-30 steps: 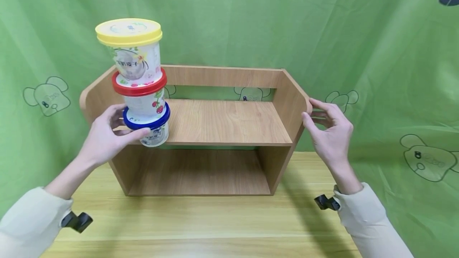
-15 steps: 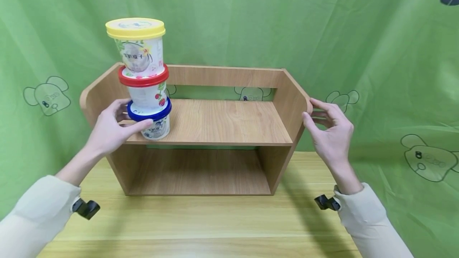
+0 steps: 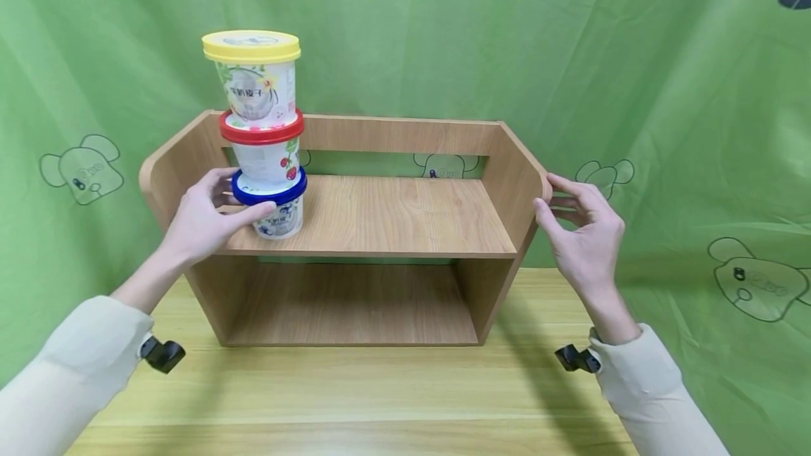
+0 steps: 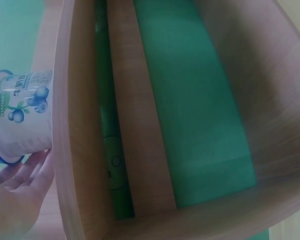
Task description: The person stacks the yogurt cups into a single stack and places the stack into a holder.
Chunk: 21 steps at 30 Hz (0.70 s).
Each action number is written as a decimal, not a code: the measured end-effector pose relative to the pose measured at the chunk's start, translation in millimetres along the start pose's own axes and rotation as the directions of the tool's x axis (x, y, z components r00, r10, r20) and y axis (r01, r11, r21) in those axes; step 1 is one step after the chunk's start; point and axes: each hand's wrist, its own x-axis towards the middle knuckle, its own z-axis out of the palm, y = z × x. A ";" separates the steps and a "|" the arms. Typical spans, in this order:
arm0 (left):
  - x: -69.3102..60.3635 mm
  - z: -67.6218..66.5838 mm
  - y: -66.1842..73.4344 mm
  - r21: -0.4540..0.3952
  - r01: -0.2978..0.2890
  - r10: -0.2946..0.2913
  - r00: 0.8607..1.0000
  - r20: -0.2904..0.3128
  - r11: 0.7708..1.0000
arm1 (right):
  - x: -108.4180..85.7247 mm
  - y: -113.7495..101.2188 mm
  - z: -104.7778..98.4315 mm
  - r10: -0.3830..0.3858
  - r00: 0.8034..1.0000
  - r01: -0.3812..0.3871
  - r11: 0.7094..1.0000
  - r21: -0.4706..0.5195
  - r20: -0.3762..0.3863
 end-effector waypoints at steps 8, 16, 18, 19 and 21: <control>2.3 1.2 -0.2 0.008 0.010 -0.010 1.000 0.002 1.000 | -1.3 -0.4 0.0 -0.003 1.000 0.003 1.000 0.003 -0.003; 0.1 1.5 -1.2 -0.019 0.017 -0.017 1.000 0.005 1.000 | -0.8 2.8 -0.4 -0.008 1.000 0.008 1.000 0.011 -0.001; -1.3 1.5 -1.3 -0.029 0.010 -0.010 1.000 0.000 1.000 | -1.0 3.7 -1.0 -0.005 1.000 0.005 1.000 0.015 0.003; -2.3 1.6 -1.2 -0.036 0.006 -0.006 1.000 -0.003 0.999 | -1.3 4.0 -1.4 -0.004 1.000 0.004 1.000 0.021 0.003; -5.1 1.9 -0.9 -0.047 0.002 -0.002 1.000 -0.011 0.999 | -2.2 4.3 -2.3 -0.002 1.000 0.002 0.999 0.033 0.001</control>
